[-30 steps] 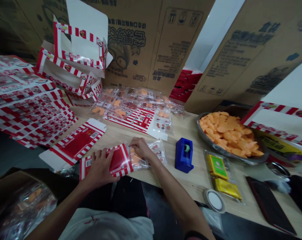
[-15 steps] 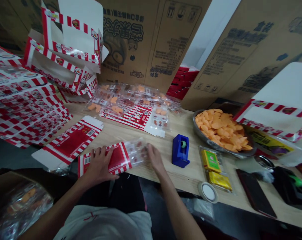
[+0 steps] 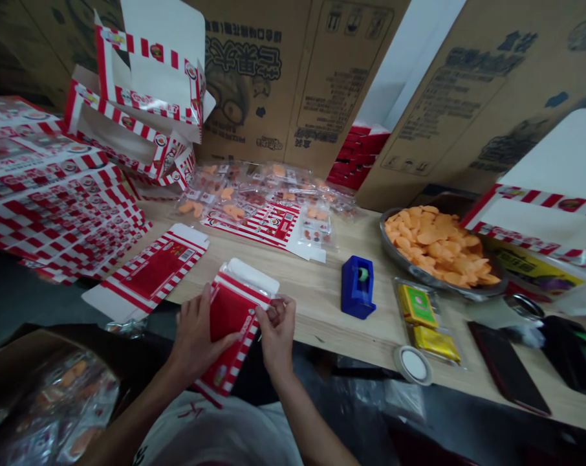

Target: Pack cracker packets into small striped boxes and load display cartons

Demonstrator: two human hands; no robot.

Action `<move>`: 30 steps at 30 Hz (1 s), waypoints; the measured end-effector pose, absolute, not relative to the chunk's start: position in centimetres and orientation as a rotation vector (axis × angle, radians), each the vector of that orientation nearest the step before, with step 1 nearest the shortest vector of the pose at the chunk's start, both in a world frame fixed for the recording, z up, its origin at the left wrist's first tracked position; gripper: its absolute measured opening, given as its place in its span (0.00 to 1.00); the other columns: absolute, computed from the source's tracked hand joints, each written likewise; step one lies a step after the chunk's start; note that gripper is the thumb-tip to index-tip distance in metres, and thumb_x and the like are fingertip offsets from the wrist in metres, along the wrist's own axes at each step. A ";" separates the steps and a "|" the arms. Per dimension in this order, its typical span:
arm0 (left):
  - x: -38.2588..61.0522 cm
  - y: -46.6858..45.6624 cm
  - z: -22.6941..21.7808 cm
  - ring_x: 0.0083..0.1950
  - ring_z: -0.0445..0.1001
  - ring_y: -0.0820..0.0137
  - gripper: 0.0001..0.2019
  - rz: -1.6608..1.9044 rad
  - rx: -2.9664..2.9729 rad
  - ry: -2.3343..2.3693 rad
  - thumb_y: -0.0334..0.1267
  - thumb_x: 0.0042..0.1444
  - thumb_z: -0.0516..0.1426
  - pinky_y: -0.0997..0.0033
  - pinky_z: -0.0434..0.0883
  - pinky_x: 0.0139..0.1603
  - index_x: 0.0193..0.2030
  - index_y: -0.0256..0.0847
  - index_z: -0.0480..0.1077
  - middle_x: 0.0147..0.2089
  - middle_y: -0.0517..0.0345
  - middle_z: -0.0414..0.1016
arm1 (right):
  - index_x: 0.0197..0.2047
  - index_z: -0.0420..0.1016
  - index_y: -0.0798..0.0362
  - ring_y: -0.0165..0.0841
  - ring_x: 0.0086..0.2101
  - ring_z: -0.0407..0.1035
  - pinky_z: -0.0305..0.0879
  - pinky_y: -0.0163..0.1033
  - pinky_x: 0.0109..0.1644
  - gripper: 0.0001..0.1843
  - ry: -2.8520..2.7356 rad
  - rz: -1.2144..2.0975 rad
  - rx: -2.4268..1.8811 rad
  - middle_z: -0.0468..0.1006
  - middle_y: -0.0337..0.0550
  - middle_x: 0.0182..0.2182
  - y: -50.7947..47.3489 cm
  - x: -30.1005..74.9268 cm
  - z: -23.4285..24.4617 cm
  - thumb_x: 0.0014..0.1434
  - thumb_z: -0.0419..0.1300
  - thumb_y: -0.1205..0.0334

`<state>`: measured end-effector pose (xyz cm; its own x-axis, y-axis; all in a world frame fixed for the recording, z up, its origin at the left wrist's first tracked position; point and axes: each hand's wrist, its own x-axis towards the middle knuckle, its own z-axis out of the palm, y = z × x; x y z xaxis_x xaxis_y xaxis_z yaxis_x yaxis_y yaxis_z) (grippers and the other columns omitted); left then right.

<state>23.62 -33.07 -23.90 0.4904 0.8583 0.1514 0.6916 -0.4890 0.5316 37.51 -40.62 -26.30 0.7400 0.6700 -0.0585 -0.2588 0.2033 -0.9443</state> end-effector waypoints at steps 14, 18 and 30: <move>20.5 -35.2 -26.9 0.69 0.56 0.55 0.47 0.569 1.346 0.714 0.51 0.55 0.58 0.58 0.64 0.64 0.72 0.43 0.33 0.72 0.45 0.47 | 0.58 0.63 0.52 0.41 0.56 0.66 0.62 0.49 0.61 0.29 -0.494 0.689 -1.390 0.71 0.52 0.55 -43.3 36.2 -28.7 0.57 0.61 0.50; 20.1 -35.1 -27.7 0.63 0.65 0.56 0.46 0.564 1.205 0.584 0.46 0.49 0.64 0.59 0.69 0.59 0.69 0.46 0.41 0.68 0.43 0.57 | 0.52 0.70 0.51 0.38 0.51 0.69 0.64 0.43 0.56 0.23 -0.597 0.696 -1.428 0.75 0.46 0.50 -43.7 36.4 -28.4 0.55 0.62 0.52; 21.4 -32.7 -26.8 0.31 0.61 0.74 0.09 0.570 1.671 0.792 0.41 0.61 0.50 0.74 0.61 0.35 0.34 0.39 0.62 0.30 0.63 0.62 | 0.25 0.68 0.52 0.32 0.30 0.62 0.59 0.36 0.37 0.16 -0.813 0.654 -1.578 0.69 0.38 0.26 -43.2 38.1 -27.9 0.60 0.56 0.52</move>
